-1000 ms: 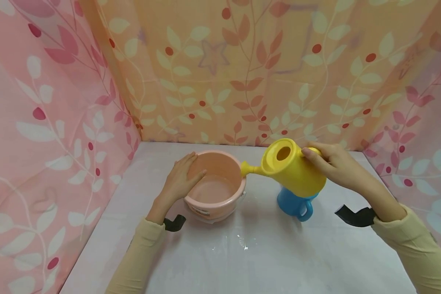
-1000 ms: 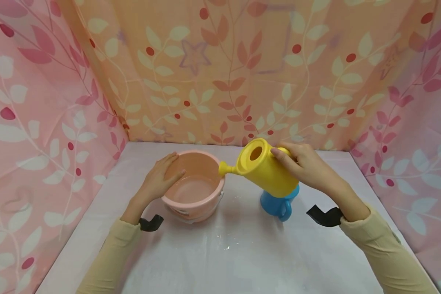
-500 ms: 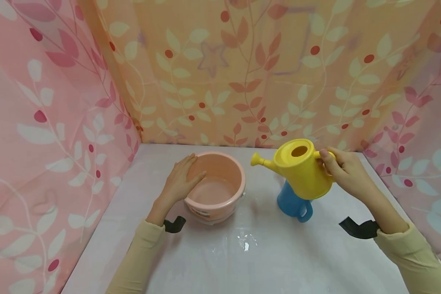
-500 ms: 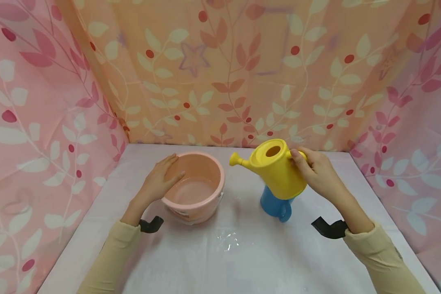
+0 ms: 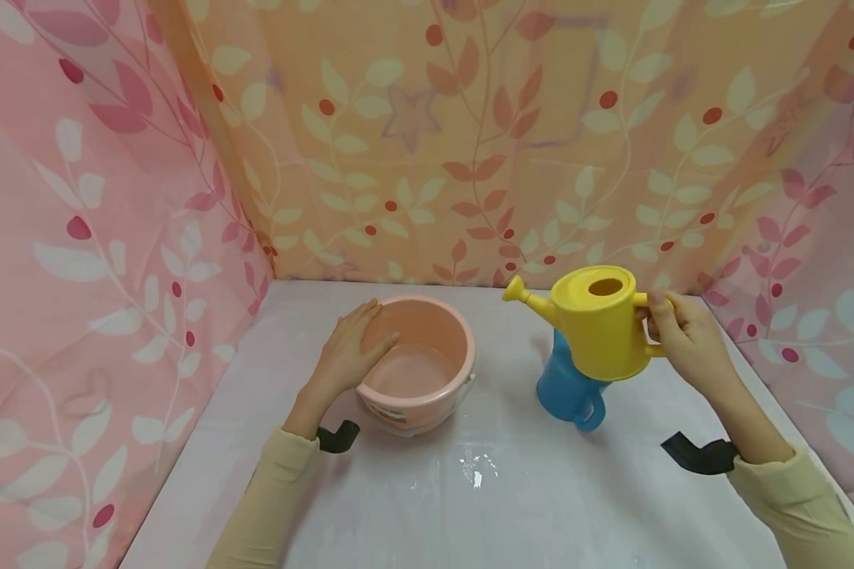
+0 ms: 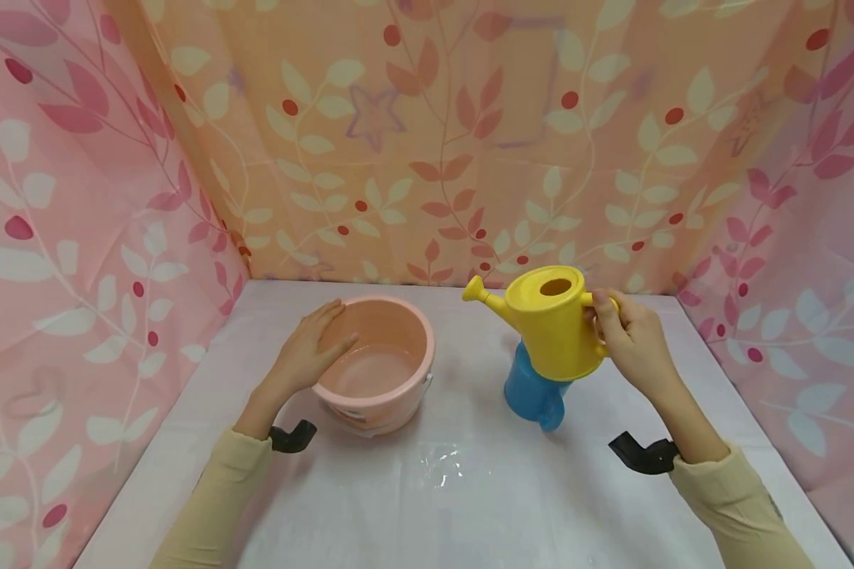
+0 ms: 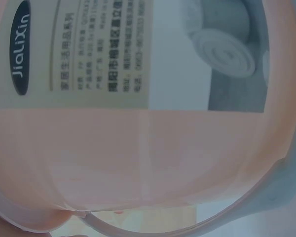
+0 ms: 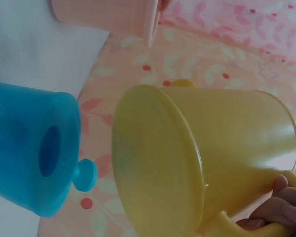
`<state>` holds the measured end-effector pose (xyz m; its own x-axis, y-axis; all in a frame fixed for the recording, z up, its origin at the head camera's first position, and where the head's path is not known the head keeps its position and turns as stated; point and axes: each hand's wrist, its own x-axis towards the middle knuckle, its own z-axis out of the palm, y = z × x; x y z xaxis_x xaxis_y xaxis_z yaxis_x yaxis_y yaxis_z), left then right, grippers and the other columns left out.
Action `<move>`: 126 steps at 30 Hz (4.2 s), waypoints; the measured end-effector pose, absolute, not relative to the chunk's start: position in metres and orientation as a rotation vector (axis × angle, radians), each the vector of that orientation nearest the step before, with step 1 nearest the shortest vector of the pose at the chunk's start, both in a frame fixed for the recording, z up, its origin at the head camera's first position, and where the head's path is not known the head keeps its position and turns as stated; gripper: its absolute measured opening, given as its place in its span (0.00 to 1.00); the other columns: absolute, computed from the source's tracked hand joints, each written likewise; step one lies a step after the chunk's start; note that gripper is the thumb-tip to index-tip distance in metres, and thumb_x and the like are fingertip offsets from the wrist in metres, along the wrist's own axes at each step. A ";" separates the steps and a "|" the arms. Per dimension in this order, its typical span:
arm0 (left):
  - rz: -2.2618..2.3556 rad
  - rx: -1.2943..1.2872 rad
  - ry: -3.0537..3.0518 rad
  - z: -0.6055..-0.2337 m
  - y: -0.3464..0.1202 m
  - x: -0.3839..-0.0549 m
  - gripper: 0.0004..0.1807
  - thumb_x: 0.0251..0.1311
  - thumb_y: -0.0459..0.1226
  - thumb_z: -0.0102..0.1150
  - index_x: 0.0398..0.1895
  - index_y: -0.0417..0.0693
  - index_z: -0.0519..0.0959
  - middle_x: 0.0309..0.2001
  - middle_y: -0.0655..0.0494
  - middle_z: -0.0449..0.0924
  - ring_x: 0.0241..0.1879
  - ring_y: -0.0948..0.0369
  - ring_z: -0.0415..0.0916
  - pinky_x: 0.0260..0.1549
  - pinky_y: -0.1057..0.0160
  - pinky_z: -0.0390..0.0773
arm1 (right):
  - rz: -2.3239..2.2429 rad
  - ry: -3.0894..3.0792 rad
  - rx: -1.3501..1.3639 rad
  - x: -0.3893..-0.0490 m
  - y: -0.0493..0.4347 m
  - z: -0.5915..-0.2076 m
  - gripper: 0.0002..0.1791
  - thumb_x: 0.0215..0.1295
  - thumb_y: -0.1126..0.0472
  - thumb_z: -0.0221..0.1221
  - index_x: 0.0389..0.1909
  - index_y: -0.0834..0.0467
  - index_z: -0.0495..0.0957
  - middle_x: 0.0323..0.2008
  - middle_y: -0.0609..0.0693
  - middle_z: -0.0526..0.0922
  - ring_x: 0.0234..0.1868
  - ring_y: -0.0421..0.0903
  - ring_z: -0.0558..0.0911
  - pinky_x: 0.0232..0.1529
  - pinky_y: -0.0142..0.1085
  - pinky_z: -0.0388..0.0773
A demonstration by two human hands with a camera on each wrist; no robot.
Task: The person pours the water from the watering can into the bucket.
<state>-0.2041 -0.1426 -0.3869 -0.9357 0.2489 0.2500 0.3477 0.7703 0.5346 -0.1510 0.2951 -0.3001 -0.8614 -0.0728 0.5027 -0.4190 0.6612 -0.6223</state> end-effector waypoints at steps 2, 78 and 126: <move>-0.901 -0.475 -2.797 -0.387 -0.143 -0.204 0.37 0.62 0.54 0.51 0.68 0.44 0.60 0.70 0.49 0.54 0.70 0.51 0.48 0.68 0.44 0.43 | 1.110 -2.417 0.352 -0.151 0.298 -0.303 0.14 0.72 0.62 0.43 0.31 0.65 0.73 0.16 0.46 0.66 0.22 0.39 0.66 0.21 0.26 0.66; -0.959 -0.462 -2.755 -0.374 -0.142 -0.213 0.37 0.60 0.54 0.54 0.68 0.46 0.61 0.62 0.47 0.68 0.64 0.50 0.62 0.67 0.45 0.49 | 1.966 -1.803 -0.216 -0.161 0.352 -0.398 0.18 0.67 0.48 0.47 0.37 0.59 0.75 0.29 0.43 0.82 0.34 0.37 0.76 0.39 0.17 0.73; -0.936 -0.503 -2.803 -0.381 -0.136 -0.224 0.37 0.63 0.60 0.44 0.68 0.47 0.61 0.67 0.48 0.62 0.66 0.49 0.58 0.61 0.44 0.61 | 2.023 -2.001 -0.379 -0.175 0.377 -0.470 0.20 0.70 0.45 0.41 0.49 0.55 0.70 0.36 0.33 0.78 0.48 0.29 0.72 0.69 0.30 0.51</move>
<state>-0.2238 -0.1364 -0.3805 -0.9336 0.2673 0.2387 0.3571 0.7499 0.5569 -0.1753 0.3774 -0.4699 -0.9294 0.3691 0.0040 -0.0082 -0.0096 -0.9999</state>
